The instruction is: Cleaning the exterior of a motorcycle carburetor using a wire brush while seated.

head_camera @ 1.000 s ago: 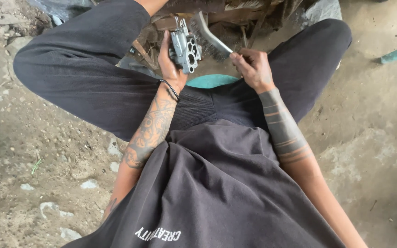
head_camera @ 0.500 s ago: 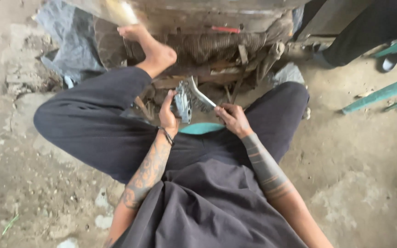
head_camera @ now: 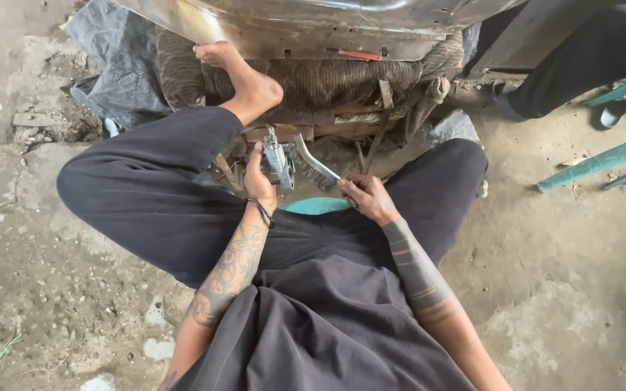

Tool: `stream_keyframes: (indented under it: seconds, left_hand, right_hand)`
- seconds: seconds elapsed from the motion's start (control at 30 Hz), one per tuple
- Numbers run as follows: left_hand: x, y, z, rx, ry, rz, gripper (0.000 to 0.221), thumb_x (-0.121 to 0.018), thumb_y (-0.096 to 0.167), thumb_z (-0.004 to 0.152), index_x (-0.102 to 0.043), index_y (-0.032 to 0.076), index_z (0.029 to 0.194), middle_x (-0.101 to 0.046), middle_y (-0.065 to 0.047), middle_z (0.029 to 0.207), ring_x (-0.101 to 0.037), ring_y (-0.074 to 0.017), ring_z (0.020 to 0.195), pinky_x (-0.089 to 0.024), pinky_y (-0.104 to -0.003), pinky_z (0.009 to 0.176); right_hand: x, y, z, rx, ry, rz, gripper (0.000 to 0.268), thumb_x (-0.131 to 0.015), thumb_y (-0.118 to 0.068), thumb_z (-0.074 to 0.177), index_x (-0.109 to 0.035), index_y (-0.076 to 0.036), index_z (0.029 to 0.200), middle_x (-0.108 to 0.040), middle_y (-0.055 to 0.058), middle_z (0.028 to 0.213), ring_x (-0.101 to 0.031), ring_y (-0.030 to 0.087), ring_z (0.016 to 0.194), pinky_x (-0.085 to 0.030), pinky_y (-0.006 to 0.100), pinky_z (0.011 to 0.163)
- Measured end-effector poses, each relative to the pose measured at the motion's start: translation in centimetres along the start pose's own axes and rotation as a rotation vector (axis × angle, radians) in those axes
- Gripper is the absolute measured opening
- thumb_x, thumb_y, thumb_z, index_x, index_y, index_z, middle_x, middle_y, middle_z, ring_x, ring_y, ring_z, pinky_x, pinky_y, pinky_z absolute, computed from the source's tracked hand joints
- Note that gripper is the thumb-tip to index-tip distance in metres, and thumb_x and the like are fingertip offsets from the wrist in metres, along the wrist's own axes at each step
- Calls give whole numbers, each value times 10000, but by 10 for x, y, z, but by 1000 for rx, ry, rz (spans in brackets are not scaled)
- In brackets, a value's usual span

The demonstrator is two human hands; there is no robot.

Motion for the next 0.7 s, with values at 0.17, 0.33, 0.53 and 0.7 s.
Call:
stream_keyframes:
  seconds: [0.17,0.33,0.53,0.7]
  left_hand:
    - [10,-41,32,104,6,-124,522,-658,448,992,-607,130,1403,-551,-159,1407,-489,-346,1347,-432,-505,1151]
    - [2,-30,13,185,140,-349,550,-811,459,864,-688,122,1280,-638,-137,1353,-580,-298,1267,-453,-533,1123]
    - [10,-57,13,485,137,-323,688,-784,634,727,-625,161,1201,-652,-142,1197,-605,-439,989,-504,-590,793]
    - [-10,-33,-3,446,99,-320,505,-770,571,768,-662,106,933,-707,-194,824,-689,-443,640,-571,-475,485]
  right_hand:
    - [4,-1,2,35,23,-94,378,-673,-306,1023,-694,-49,747,-537,37,479,-477,114,438,-414,248,470]
    - [18,-3,2,43,140,-271,387,-654,-325,1024,-703,-25,785,-547,102,499,-490,182,483,-424,334,512]
    - [10,6,3,61,55,-222,360,-681,-299,975,-699,-27,741,-571,113,535,-522,205,531,-447,355,557]
    - [14,-3,-1,83,109,-149,334,-690,-308,1000,-701,-60,776,-593,51,589,-507,137,596,-446,311,592]
Point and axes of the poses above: each hand's wrist, its own z-axis towards the middle knuckle, its own x-axis out of the back of the hand, y = z × x, the point moved 10 cm from there along z, towards the middle knuckle
